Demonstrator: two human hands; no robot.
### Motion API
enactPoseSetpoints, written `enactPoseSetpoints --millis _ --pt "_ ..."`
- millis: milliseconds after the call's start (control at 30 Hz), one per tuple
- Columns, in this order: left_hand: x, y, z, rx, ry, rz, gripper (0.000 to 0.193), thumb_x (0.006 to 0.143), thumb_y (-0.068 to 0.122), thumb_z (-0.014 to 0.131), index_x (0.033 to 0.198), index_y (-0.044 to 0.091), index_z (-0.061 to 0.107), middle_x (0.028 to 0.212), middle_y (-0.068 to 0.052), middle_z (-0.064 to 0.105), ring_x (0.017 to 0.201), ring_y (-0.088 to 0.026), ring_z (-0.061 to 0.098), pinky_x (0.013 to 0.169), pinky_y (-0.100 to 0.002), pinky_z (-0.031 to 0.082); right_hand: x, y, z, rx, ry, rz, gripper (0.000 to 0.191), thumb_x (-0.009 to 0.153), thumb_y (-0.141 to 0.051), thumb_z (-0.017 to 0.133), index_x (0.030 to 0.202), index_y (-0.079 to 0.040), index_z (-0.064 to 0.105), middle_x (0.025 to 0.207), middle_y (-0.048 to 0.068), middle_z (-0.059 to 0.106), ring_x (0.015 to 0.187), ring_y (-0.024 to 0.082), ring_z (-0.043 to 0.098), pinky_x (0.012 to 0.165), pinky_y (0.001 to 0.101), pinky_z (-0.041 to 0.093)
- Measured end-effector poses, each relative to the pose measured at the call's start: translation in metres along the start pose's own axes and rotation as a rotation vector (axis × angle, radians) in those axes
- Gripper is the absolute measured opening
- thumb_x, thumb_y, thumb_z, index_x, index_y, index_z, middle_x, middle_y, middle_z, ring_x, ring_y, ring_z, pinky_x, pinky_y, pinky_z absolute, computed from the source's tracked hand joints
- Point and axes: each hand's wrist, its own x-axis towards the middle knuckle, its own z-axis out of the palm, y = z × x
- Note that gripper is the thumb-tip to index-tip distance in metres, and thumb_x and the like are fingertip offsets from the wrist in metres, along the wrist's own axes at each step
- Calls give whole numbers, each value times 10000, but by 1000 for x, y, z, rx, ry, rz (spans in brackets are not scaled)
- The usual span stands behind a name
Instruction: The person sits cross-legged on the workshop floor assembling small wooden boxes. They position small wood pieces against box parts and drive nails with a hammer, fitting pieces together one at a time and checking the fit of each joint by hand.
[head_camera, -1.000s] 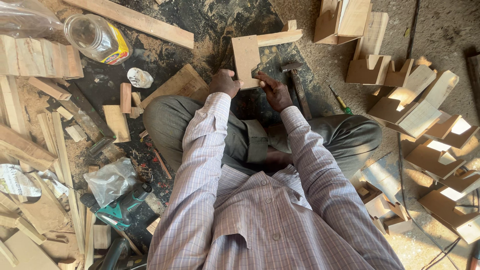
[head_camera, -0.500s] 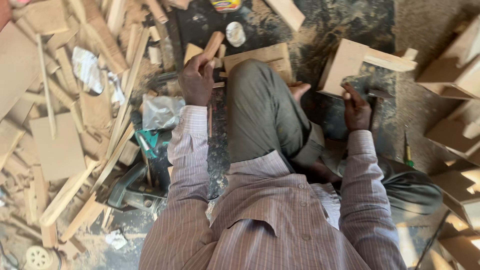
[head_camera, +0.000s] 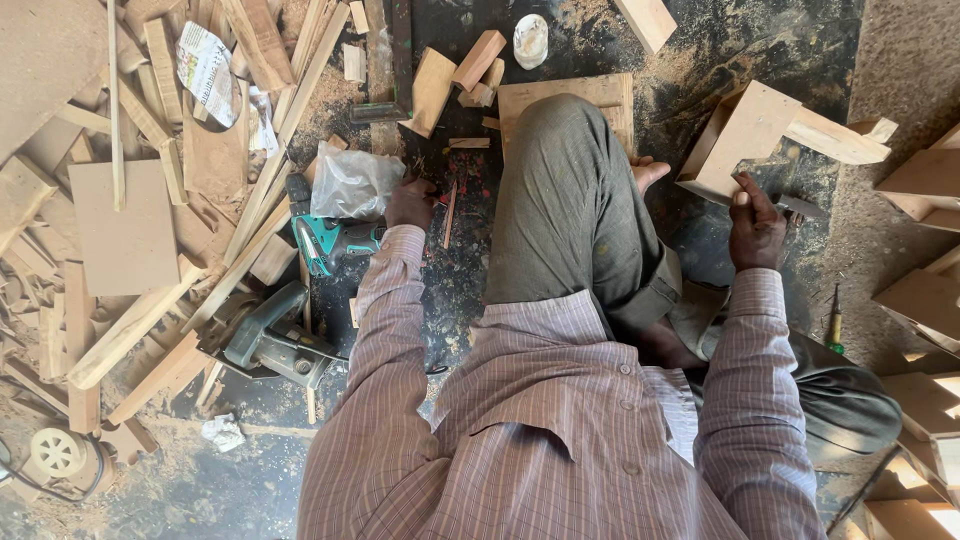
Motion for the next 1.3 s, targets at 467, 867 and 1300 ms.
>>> enactPoseSetpoints --millis 467,867,1300 --pt "4 26 5 -340 -31 -21 330 1199 199 465 1057 43 718 911 -177 727 853 -310 695 784 -457 539 0 -4 -5 -142 37 -52 312 1095 -241 581 1369 -127 678 1420 164 659 1322 270 619 1069 374 504" --pt "-62 309 8 -922 -113 937 185 981 -45 718 1146 38 700 1112 -119 720 949 -187 739 791 -300 650 -5 -31 -14 190 14 26 376 1085 -330 566 1364 -98 664 1486 157 599 1415 289 536 1146 401 448" --pt "-24 334 130 -445 -354 952 318 902 -45 692 1159 61 536 1005 -120 758 932 -287 767 784 -409 599 -7 -20 -17 166 32 -48 346 1095 -264 569 1362 -63 659 1435 157 649 1427 283 544 1171 393 431"
